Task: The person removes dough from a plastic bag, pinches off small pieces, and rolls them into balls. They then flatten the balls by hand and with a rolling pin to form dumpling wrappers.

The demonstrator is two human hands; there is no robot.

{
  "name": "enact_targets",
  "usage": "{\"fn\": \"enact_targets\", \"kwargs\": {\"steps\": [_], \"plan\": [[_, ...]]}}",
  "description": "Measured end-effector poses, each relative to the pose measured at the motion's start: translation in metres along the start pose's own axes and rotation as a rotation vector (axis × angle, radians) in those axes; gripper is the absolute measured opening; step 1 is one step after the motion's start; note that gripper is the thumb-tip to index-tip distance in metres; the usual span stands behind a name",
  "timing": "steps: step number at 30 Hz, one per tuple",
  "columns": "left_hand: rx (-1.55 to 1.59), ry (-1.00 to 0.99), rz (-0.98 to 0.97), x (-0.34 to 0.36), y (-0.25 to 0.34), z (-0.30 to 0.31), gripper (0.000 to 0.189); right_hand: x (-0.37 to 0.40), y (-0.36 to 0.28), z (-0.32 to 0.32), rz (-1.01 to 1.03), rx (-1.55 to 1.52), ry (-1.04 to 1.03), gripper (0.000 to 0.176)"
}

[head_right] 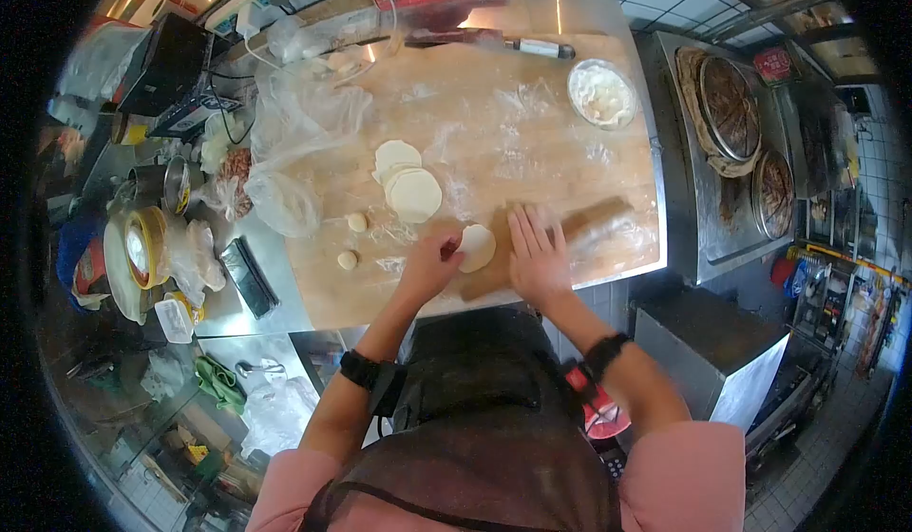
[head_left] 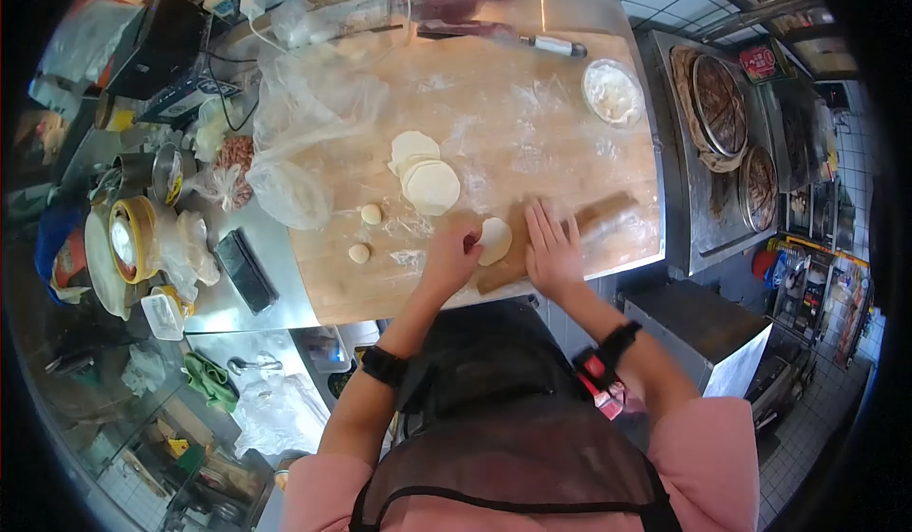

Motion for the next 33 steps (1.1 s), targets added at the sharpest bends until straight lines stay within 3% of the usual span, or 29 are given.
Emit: {"fn": "enact_targets", "kwargs": {"steps": [2,4,7,11,14,19,21,22,25,27,28,30,33], "plan": [[-0.037,-0.062,0.0,0.002,-0.001,-0.005,0.014,-0.048,-0.005,0.018,-0.051,-0.019,0.107,0.061],[-0.022,0.072,-0.103,0.0,0.012,0.003,0.014,-0.091,-0.008,0.018,-0.026,0.025,0.164,0.06],[-0.158,0.112,-0.069,-0.011,0.032,0.011,0.013,-0.123,-0.016,0.027,0.035,0.071,0.239,0.061],[-0.377,0.138,-0.149,-0.014,0.03,0.002,0.012,-0.061,-0.014,0.015,-0.002,-0.053,0.156,0.064],[-0.01,0.131,-0.108,-0.009,0.025,0.02,0.011,-0.008,-0.015,0.009,0.028,-0.084,0.069,0.065],[0.088,0.266,-0.033,-0.017,-0.012,0.072,0.013,-0.001,-0.018,0.009,0.035,-0.067,0.077,0.065],[0.065,0.47,-0.013,-0.01,-0.033,0.109,0.015,-0.006,-0.017,0.01,0.037,-0.074,0.104,0.065],[0.059,0.475,-0.012,-0.005,-0.035,0.118,0.015,-0.007,-0.017,0.01,0.042,-0.079,0.107,0.065],[-0.091,0.602,0.081,0.031,-0.05,0.148,0.017,-0.005,-0.017,0.008,0.053,-0.077,0.112,0.065],[-0.454,0.715,-0.017,0.057,-0.043,0.163,0.016,-0.005,-0.017,0.012,0.084,-0.068,0.144,0.065],[-0.455,0.714,-0.013,0.066,-0.047,0.162,0.016,-0.006,-0.016,0.012,0.085,-0.07,0.141,0.065],[-0.477,0.542,0.171,0.073,-0.072,0.151,0.014,-0.01,-0.015,0.013,0.095,-0.077,0.146,0.064],[-0.27,0.484,0.115,0.07,-0.074,0.131,0.013,-0.016,0.0,0.009,0.075,-0.057,0.139,0.062]]}}
Point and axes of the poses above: each hand's wrist, its own x-axis away from the middle knuckle, its own z-axis out of the back of the hand, y = z × x, the point moved 10 cm from there along -x, towards the middle knuckle, and after that the axes turned 6 degrees about -x, right-handed, at the moved point
